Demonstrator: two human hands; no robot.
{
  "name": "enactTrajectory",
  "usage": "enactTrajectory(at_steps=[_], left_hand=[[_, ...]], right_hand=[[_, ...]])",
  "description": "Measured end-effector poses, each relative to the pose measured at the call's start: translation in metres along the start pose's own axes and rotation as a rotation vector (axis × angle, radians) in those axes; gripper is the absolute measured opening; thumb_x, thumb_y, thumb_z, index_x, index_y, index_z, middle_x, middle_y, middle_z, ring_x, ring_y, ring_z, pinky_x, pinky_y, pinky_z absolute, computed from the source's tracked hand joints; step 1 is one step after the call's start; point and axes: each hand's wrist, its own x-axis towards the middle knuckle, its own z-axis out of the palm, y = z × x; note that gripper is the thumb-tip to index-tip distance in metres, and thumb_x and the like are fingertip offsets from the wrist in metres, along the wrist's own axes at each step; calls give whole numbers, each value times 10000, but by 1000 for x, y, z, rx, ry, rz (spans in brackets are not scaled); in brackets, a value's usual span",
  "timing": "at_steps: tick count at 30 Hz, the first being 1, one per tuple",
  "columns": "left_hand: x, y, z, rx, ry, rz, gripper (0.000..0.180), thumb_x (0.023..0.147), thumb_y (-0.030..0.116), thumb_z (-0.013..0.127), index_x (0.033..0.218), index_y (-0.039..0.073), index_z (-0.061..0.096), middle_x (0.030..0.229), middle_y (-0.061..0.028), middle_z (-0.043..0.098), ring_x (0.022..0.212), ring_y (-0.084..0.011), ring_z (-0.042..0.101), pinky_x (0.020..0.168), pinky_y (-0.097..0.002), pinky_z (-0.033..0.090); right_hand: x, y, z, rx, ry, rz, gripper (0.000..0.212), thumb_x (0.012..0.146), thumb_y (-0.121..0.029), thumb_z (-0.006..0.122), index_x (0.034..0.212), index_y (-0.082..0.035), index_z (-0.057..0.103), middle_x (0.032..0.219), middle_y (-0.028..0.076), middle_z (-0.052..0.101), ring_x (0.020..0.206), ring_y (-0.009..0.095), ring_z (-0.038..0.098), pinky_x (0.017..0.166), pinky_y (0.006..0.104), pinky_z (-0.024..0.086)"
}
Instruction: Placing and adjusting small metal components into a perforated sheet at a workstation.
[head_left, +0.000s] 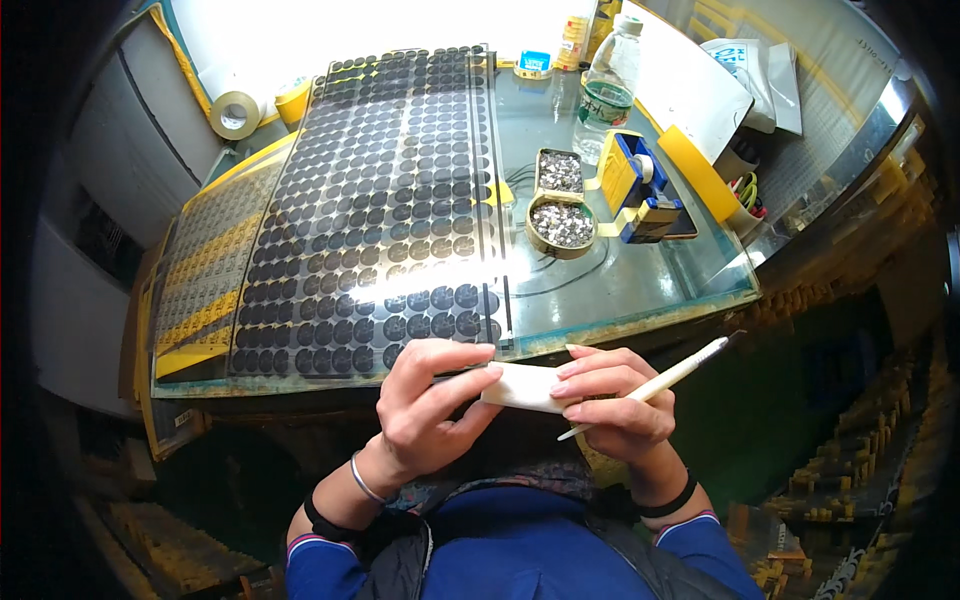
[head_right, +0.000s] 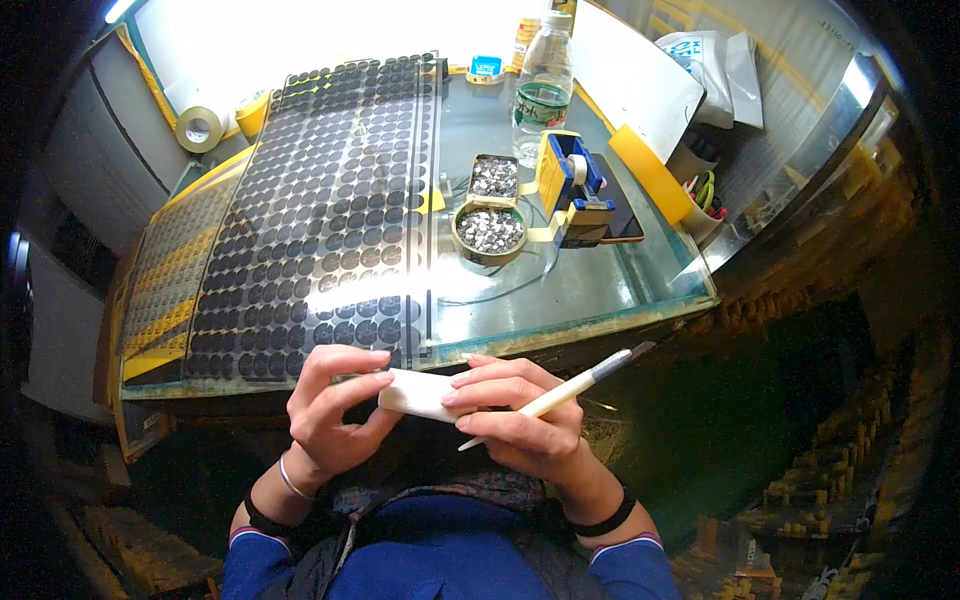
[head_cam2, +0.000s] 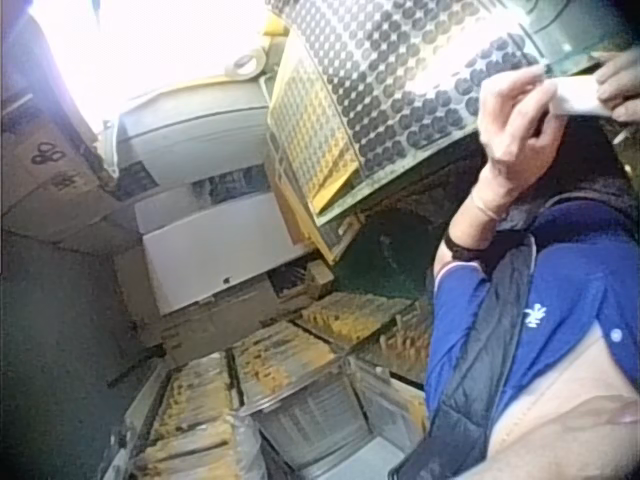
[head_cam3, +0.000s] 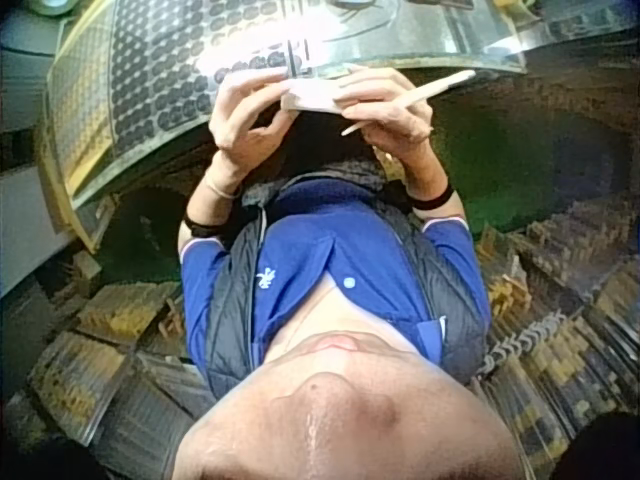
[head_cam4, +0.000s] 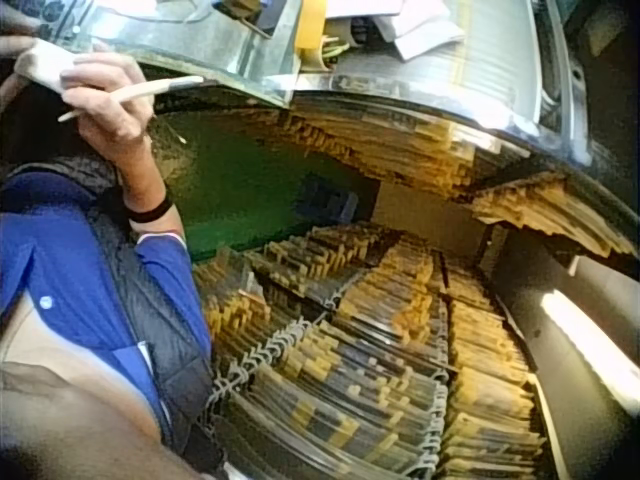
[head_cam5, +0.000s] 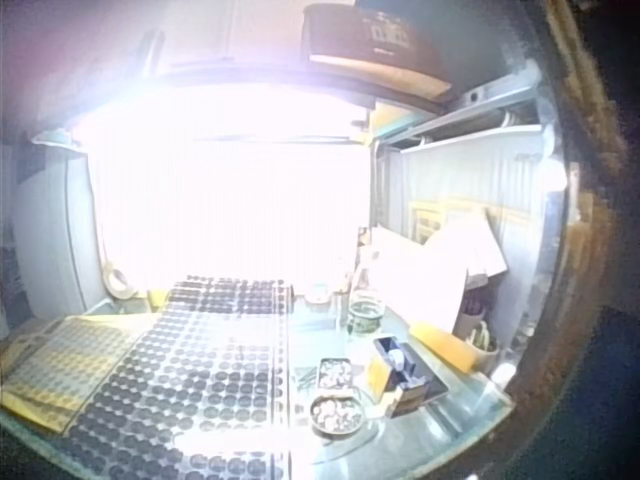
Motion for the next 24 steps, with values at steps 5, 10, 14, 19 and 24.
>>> enactTrajectory(at_steps=[5,10,14,19,24], left_hand=[[-4,0,-5,92,-14,175,338,597,5,799,921,70,730,961,-66,665,805,-206,630,673,-285,522],[-4,1,-9,132,-61,205,292,624,-5,758,907,61,736,941,-65,687,818,-203,642,686,-284,527],[0,1,-9,156,-83,244,226,658,-6,738,878,42,724,957,-73,703,841,-209,658,690,-286,540],[-3,2,-12,186,-57,260,223,655,-13,748,867,49,720,960,-60,701,842,-207,658,663,-280,544],[-3,4,-12,194,-52,238,246,647,-22,756,879,49,717,953,-51,694,821,-202,653,672,-281,538]], right_hand=[[2,-3,1,-77,-20,-26,126,783,-69,742,866,-79,647,920,109,714,885,276,689,874,441,560],[3,-4,1,-84,-32,-43,126,801,-90,740,873,-80,637,912,108,714,883,270,690,863,435,563],[-1,-3,2,-89,27,-18,130,838,-112,722,885,-83,604,893,109,710,868,268,688,846,429,568],[-4,1,2,-139,204,61,342,698,45,798,887,-109,559,973,117,704,943,283,680,848,414,575],[0,-4,5,-170,126,17,320,725,-12,799,870,-122,536,1040,130,697,996,298,669,902,422,552]])
